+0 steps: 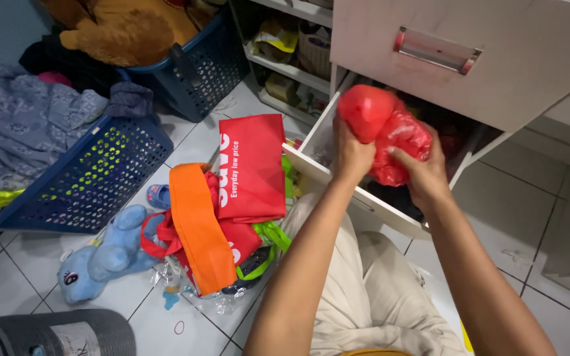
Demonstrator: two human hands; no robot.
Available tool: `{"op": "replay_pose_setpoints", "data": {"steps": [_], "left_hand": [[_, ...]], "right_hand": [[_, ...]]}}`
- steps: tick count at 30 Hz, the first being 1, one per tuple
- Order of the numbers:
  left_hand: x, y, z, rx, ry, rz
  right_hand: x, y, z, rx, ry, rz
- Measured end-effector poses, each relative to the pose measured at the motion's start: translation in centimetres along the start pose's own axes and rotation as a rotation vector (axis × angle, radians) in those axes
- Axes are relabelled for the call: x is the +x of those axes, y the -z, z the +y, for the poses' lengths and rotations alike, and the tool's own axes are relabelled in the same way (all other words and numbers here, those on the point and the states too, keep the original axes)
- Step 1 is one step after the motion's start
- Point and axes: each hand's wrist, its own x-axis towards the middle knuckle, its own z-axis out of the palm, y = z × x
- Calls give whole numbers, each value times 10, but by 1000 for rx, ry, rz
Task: The person sits on the floor and folds several reusable shopping bags, including orange, red, and green ones, then places them into an open white drawer.
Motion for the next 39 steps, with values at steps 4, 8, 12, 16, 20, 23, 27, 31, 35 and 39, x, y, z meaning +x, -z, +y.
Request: {"op": "replay_pose_setpoints", "data": {"steps": [4,8,12,16,20,23,27,31,35,39], "left_hand": [[4,37,63,39,-28,-218],[-6,33,68,200,-195,-480],[-13,23,71,321,-225,-552],[1,24,72,331,-149,-582],[-3,6,50,393,-111,-735],[-9,-42,-10,366,197,-828],[3,-48,-12,196,527,-740],[7,-55,29,-383,972,-472],[8,-86,26,-509,988,-299],[14,-126,-16,72,731,-294]], "right_hand": [[34,7,36,-129,99,88],[47,13,40,-96,49,101],[29,15,3,275,-246,-33],[25,24,-4,548,-457,-121],[26,30,19,105,-311,-93],[21,31,10,-116,-247,36],[37,47,17,-333,-21,213],[51,60,31,-92,-42,278],[56,82,49,-237,110,327],[27,77,28,-955,788,298]]}}
